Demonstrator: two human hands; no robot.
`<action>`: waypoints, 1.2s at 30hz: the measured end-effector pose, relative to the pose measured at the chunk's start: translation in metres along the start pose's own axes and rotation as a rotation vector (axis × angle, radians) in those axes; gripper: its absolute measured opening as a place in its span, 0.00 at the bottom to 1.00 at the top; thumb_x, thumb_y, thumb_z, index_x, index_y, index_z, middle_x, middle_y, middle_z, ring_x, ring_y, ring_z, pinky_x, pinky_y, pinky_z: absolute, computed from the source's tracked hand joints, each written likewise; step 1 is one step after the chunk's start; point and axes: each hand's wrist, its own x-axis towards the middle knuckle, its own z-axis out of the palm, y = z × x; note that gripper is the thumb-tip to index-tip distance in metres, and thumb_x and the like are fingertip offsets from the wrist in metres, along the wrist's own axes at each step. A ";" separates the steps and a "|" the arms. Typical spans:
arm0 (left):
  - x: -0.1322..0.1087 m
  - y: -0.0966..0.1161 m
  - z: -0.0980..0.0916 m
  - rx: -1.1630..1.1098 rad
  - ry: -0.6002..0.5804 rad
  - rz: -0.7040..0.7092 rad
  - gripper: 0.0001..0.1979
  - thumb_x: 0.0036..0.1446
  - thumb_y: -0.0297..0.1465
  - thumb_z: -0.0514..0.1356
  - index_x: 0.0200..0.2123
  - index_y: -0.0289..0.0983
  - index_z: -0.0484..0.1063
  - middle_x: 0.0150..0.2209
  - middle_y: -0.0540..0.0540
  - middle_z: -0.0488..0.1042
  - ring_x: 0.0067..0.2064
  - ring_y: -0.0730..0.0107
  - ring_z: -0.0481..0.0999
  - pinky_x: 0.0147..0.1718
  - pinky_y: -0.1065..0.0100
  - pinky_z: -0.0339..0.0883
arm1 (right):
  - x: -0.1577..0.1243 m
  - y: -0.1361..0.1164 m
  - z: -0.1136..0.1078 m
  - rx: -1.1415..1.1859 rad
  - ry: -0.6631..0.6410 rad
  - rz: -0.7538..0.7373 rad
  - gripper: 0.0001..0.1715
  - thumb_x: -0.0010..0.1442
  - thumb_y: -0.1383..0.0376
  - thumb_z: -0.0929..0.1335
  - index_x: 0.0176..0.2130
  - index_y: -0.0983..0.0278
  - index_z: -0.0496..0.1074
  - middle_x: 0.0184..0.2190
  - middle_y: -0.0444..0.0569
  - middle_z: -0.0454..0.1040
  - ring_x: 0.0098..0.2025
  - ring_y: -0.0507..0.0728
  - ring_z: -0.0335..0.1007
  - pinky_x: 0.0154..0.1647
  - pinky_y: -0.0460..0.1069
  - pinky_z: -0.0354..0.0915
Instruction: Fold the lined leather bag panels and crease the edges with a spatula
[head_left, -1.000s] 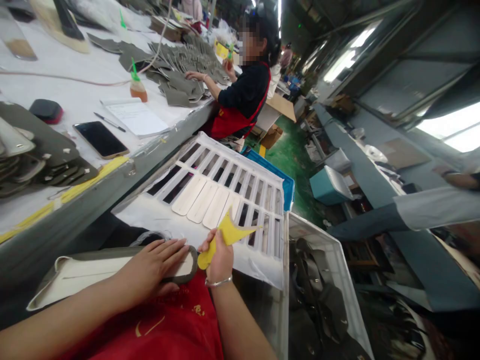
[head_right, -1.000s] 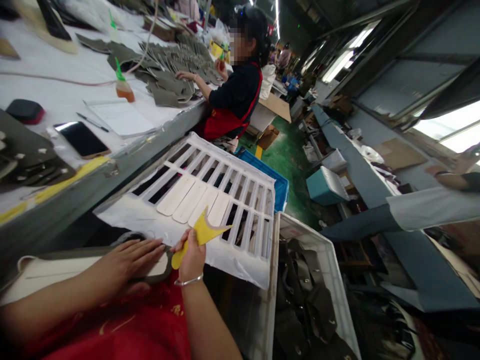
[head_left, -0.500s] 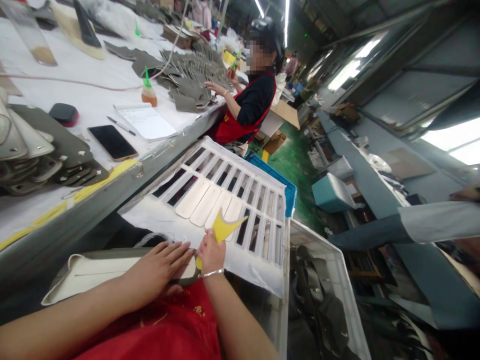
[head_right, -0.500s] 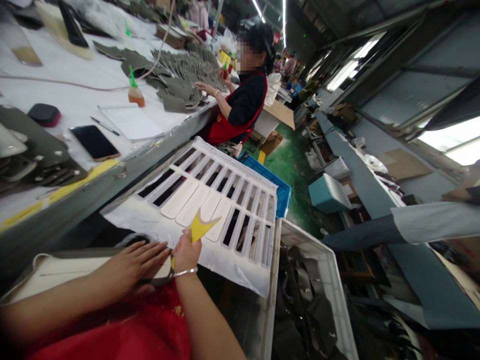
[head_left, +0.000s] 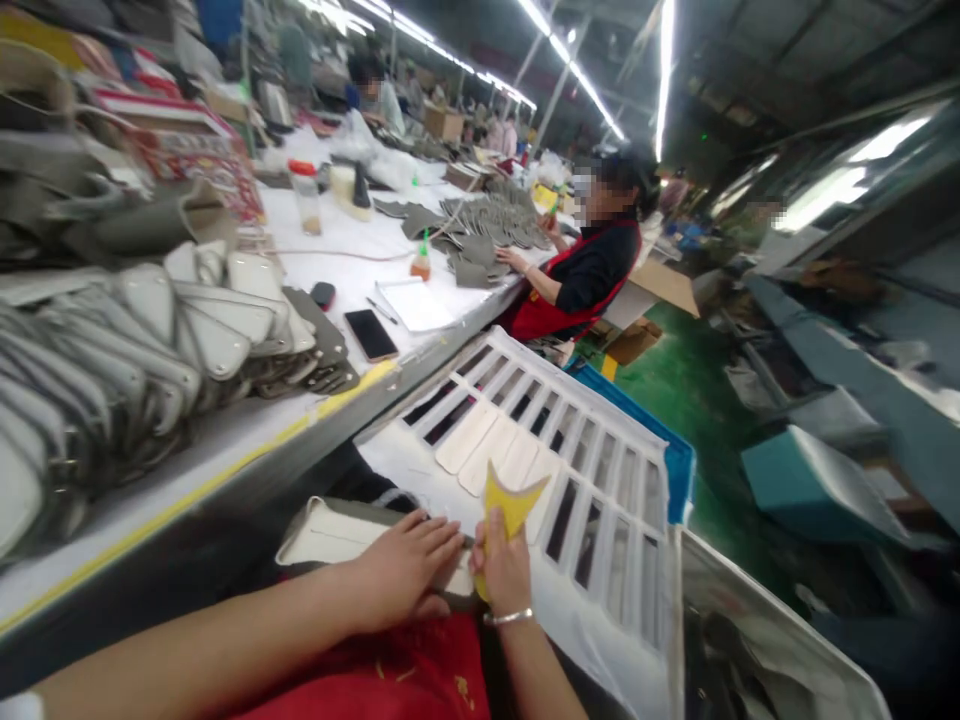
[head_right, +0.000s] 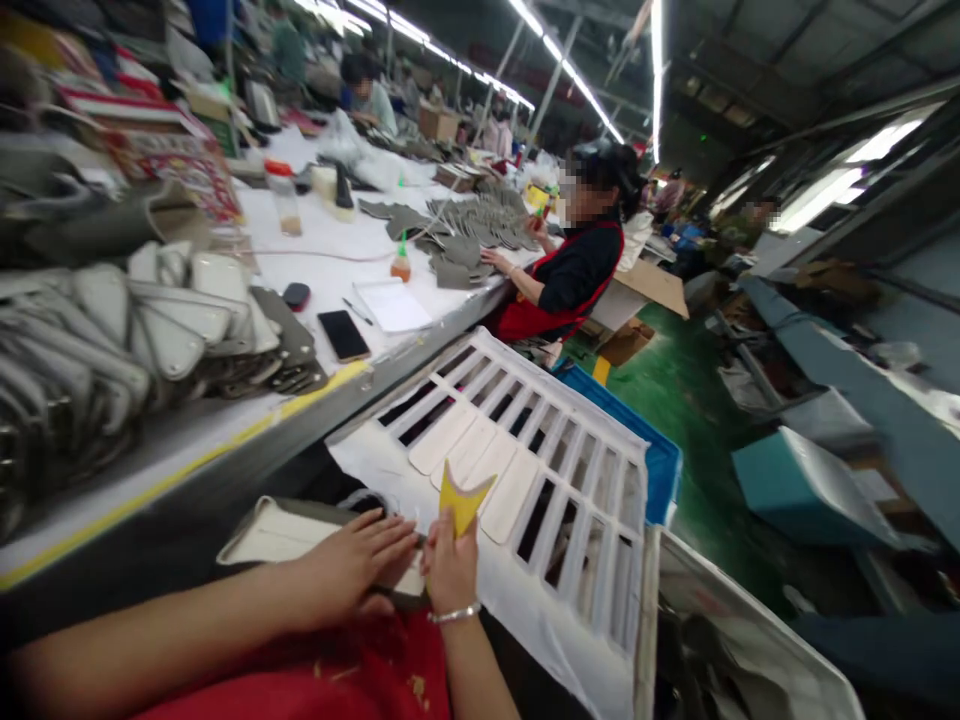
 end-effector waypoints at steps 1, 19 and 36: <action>-0.014 -0.006 -0.007 -0.055 0.093 -0.046 0.31 0.57 0.43 0.54 0.61 0.37 0.55 0.61 0.39 0.60 0.61 0.55 0.59 0.60 0.51 0.49 | 0.000 -0.007 -0.001 -0.046 -0.029 0.006 0.26 0.57 0.42 0.59 0.31 0.62 0.60 0.12 0.35 0.59 0.11 0.48 0.57 0.12 0.43 0.57; -0.101 -0.084 -0.002 -1.262 0.521 -0.816 0.35 0.61 0.50 0.33 0.51 0.36 0.68 0.50 0.43 0.74 0.52 0.58 0.70 0.52 0.57 0.63 | 0.070 -0.062 0.131 -1.478 -0.888 -0.612 0.20 0.64 0.60 0.55 0.36 0.64 0.71 0.33 0.53 0.73 0.35 0.58 0.69 0.35 0.52 0.58; -0.117 -0.086 0.019 -1.161 0.630 -1.206 0.34 0.58 0.53 0.40 0.52 0.38 0.69 0.42 0.47 0.78 0.47 0.50 0.74 0.47 0.55 0.69 | 0.104 -0.044 0.245 -0.977 -1.431 -1.428 0.31 0.63 0.48 0.55 0.29 0.63 0.76 0.27 0.50 0.73 0.30 0.55 0.63 0.37 0.54 0.48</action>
